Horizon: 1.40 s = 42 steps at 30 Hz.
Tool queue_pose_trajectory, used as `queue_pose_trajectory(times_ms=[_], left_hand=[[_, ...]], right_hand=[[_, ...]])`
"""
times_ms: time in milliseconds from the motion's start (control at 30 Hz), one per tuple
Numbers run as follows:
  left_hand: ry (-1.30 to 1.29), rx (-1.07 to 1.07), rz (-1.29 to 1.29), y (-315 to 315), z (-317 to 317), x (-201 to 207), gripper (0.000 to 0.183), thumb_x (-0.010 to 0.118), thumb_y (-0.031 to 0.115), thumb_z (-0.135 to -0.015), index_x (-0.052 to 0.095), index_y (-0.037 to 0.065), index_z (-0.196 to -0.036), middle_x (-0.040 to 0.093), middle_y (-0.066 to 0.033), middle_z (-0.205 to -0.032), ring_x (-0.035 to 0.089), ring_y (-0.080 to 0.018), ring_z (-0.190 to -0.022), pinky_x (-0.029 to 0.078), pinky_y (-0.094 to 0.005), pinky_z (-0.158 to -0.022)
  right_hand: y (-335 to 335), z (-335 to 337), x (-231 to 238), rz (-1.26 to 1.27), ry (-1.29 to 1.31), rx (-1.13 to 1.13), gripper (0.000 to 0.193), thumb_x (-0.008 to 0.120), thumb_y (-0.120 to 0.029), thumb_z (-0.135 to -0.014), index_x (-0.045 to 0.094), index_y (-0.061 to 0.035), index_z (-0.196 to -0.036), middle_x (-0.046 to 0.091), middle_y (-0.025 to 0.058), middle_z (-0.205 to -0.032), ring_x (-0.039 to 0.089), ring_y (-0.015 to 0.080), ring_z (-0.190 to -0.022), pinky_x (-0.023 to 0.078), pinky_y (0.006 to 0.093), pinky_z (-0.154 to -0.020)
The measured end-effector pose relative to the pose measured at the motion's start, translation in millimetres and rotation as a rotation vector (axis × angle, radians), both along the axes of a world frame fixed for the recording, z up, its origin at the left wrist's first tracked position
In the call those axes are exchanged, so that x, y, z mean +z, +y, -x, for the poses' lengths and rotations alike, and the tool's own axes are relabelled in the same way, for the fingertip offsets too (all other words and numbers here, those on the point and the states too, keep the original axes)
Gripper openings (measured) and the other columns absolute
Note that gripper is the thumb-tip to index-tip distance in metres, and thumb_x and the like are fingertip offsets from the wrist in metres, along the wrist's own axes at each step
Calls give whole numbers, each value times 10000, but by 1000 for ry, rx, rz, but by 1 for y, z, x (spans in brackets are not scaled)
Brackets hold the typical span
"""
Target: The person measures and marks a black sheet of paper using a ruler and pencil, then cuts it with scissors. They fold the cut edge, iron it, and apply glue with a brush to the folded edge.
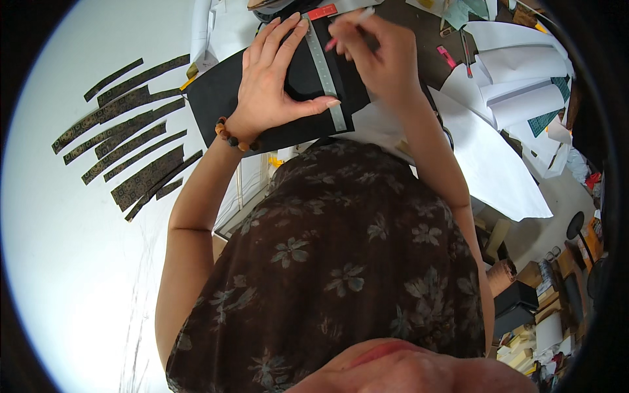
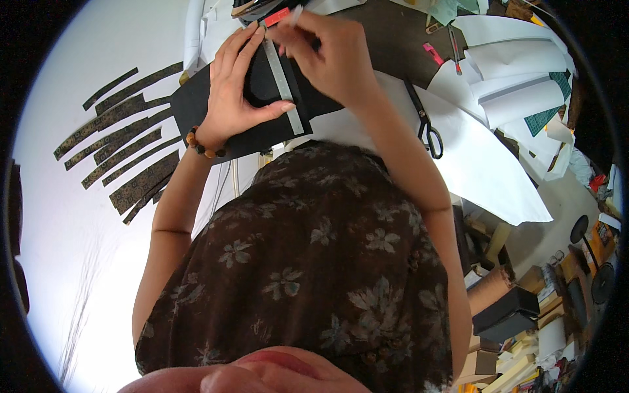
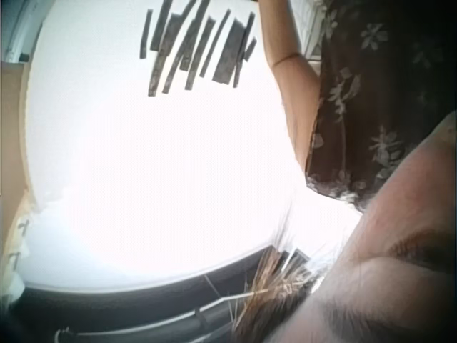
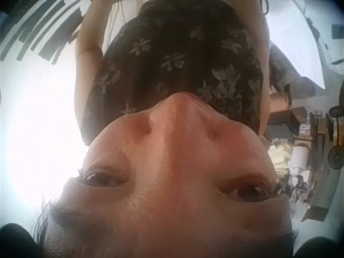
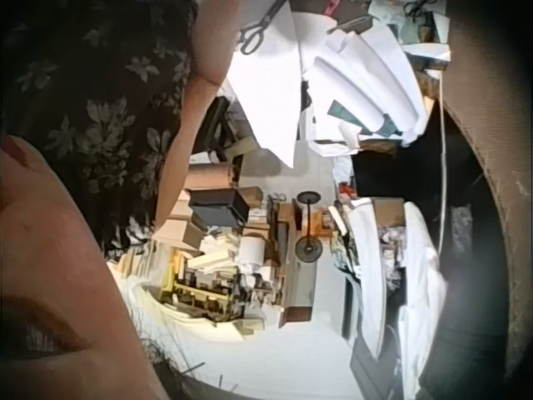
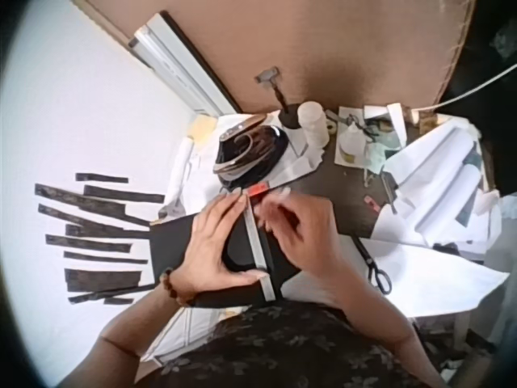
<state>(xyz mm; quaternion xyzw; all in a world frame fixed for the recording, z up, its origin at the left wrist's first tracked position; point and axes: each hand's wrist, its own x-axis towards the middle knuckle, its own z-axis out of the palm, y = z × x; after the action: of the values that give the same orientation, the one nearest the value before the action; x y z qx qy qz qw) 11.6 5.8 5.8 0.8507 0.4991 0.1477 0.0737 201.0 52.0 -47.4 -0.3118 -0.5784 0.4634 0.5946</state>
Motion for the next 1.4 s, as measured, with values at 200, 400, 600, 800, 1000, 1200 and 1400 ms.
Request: queue_pose_trajectory(times_ms=[200,400,600,800,1000,1200,1400], left_hand=[[0,-4,2,1,0,-1,1057,820,624,-601,466,52,-1416,423,-121,-1487,374,-365,-1371,303,-484,-1097],[-4,2,-3,-2,2,0,1042,818,610,-615,463,50,-1419,423,-133,-1483,380,-359,-1365,296,-474,-1100],[5,-44,-5,0,-4,4,1038,815,587,-635,437,54,-1441,409,-152,-1486,377,-347,-1367,279,-457,-1107],[-2,-48,1,1,-5,4,1028,819,576,-642,439,56,-1443,413,-155,-1479,386,-348,-1359,280,-454,-1107],[3,-61,-10,2,-1,2,1034,825,583,-635,444,69,-1447,418,-150,-1474,388,-339,-1357,286,-455,-1104],[12,-67,-18,0,-1,0,1031,823,582,-641,440,74,-1452,418,-147,-1475,398,-345,-1346,296,-457,-1101],[-20,-68,0,1,-4,4,1012,822,553,-657,435,55,-1448,416,-155,-1476,398,-342,-1345,291,-455,-1104]], right_hand=[[17,2,-1,-120,-110,-69,84,673,-129,-916,679,-49,-893,647,84,-719,590,210,-555,448,284,-523],[-34,-18,2,-105,-135,-4,12,709,-93,-865,709,-83,-872,665,47,-754,567,199,-570,442,280,-529],[-38,-21,6,3,-138,34,14,707,-76,-864,706,-65,-871,680,49,-775,571,205,-578,451,286,-545],[-34,-20,-4,-61,-113,-29,51,724,-78,-851,693,-61,-887,695,55,-797,629,214,-648,489,297,-580],[-71,-33,2,-106,-155,-38,52,707,-39,-835,664,-69,-838,676,27,-760,578,195,-611,438,305,-552],[-92,-47,4,-78,-194,42,51,660,1,-864,654,-41,-836,692,48,-803,621,170,-649,481,273,-570],[-46,-24,0,-114,0,-140,12,610,-3,-929,620,-6,-933,688,89,-819,654,150,-649,506,240,-593]])
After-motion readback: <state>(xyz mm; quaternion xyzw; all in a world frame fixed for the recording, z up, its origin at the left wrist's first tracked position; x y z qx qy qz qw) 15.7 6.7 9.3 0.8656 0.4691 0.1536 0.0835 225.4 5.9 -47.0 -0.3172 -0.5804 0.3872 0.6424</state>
